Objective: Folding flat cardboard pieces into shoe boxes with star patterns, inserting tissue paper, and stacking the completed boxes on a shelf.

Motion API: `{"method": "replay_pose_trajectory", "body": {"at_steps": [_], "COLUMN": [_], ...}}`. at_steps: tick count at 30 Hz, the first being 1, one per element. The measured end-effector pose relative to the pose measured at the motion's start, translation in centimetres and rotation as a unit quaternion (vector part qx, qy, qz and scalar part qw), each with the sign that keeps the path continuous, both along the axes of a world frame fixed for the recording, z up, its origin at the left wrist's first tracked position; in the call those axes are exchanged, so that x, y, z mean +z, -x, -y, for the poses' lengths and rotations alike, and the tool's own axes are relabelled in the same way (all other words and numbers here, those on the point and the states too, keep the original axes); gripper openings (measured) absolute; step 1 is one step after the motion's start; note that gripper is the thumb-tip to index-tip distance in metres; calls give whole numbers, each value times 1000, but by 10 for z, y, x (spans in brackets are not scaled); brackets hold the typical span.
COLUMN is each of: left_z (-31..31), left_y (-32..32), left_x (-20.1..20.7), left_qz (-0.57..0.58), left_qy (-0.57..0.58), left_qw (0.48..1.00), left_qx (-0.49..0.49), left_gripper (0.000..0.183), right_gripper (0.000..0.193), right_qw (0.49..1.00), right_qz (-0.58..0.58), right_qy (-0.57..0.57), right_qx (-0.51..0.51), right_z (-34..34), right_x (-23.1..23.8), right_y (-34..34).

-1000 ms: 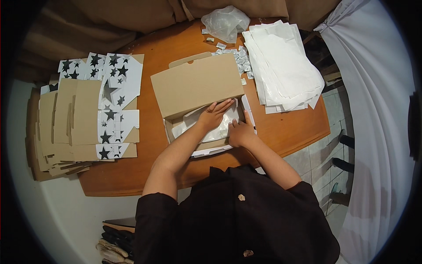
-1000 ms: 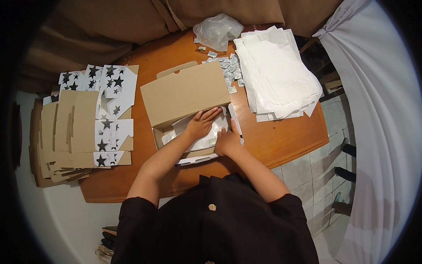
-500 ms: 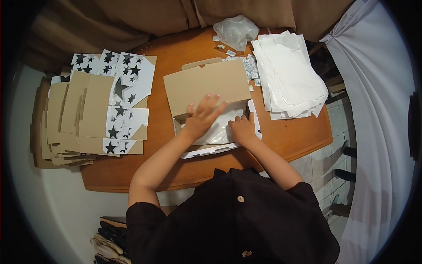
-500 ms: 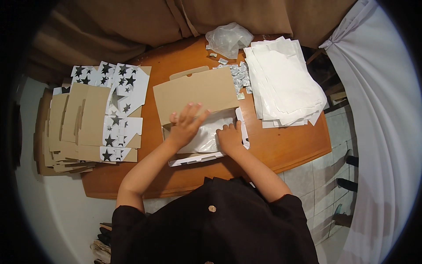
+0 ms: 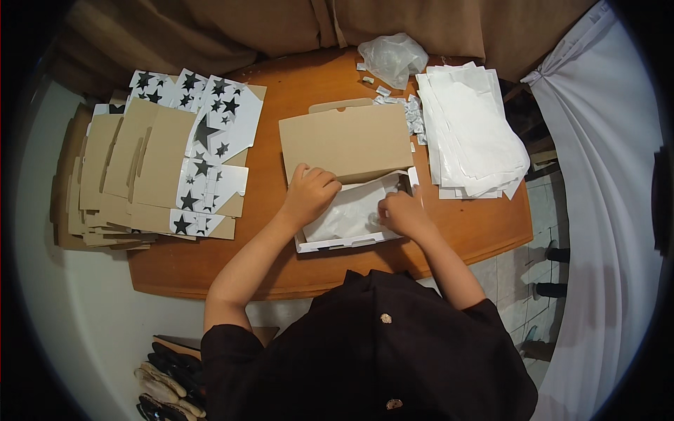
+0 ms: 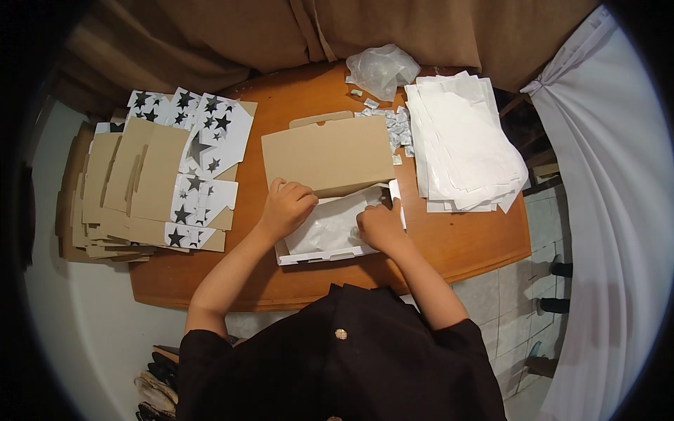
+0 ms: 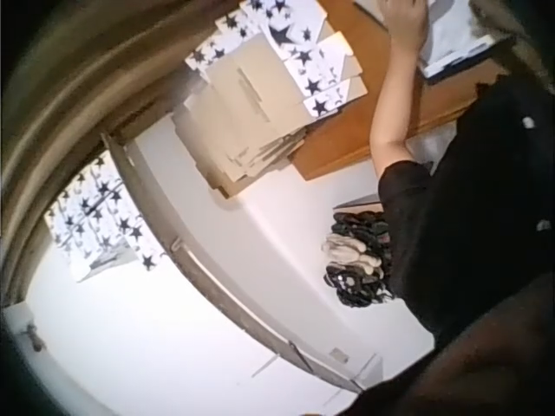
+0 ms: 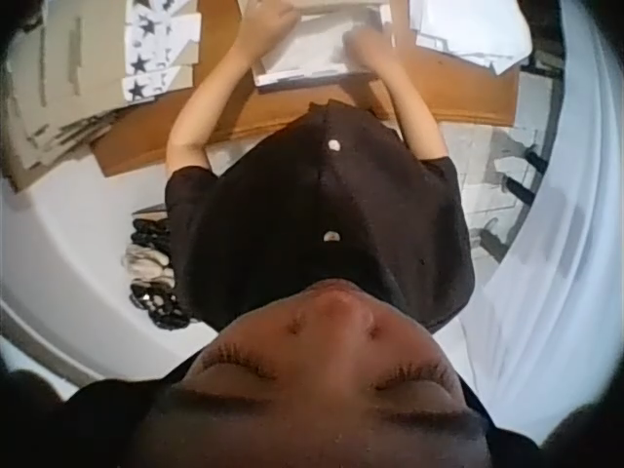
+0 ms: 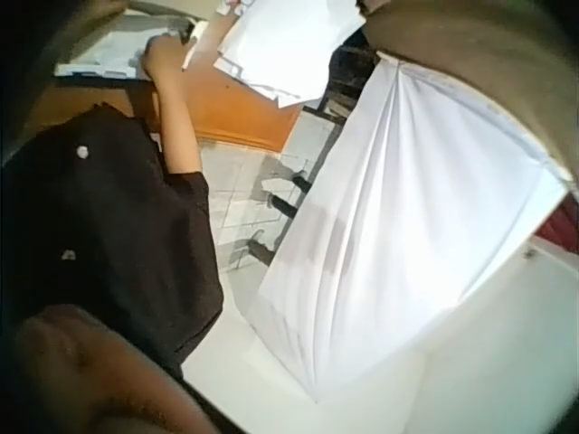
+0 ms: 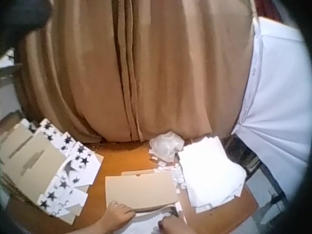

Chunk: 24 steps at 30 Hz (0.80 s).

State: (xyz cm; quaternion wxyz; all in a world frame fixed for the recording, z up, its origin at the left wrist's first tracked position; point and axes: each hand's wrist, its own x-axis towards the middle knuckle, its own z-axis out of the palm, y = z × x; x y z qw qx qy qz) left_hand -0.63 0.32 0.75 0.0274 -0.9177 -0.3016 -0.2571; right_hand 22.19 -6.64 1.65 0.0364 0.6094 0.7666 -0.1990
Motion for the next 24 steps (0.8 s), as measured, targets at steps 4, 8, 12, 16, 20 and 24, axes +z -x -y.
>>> {"method": "replay_pose_trajectory", "body": {"at_steps": [4, 8, 12, 16, 20, 24], "left_z": [4, 7, 11, 15, 18, 20], "left_y": [13, 21, 16, 17, 13, 21], "left_x": [-2, -24, -27, -31, -24, 17], "left_qz": [-11, -91, -185, -251, -362, -124], "left_qy": [98, 183, 247, 254, 276, 249], "left_qw": [990, 964, 938, 922, 883, 958], "left_qx": [-103, -167, -158, -148, -117, -70], "left_gripper": [11, 13, 15, 20, 24, 22], "right_gripper": [17, 18, 15, 15, 21, 22], "right_qw": [977, 906, 938, 999, 991, 971], "right_qz": [-207, -404, -330, -35, 27, -132], "right_qy": [8, 77, 98, -12, -109, -188], "right_qx": [-43, -102, -23, 30, 72, 70], "right_z": [-6, -32, -43, -44, -37, -33], "right_x": [65, 38, -6, -52, -70, -21], "right_y": [-17, -18, 15, 34, 28, 16]}}
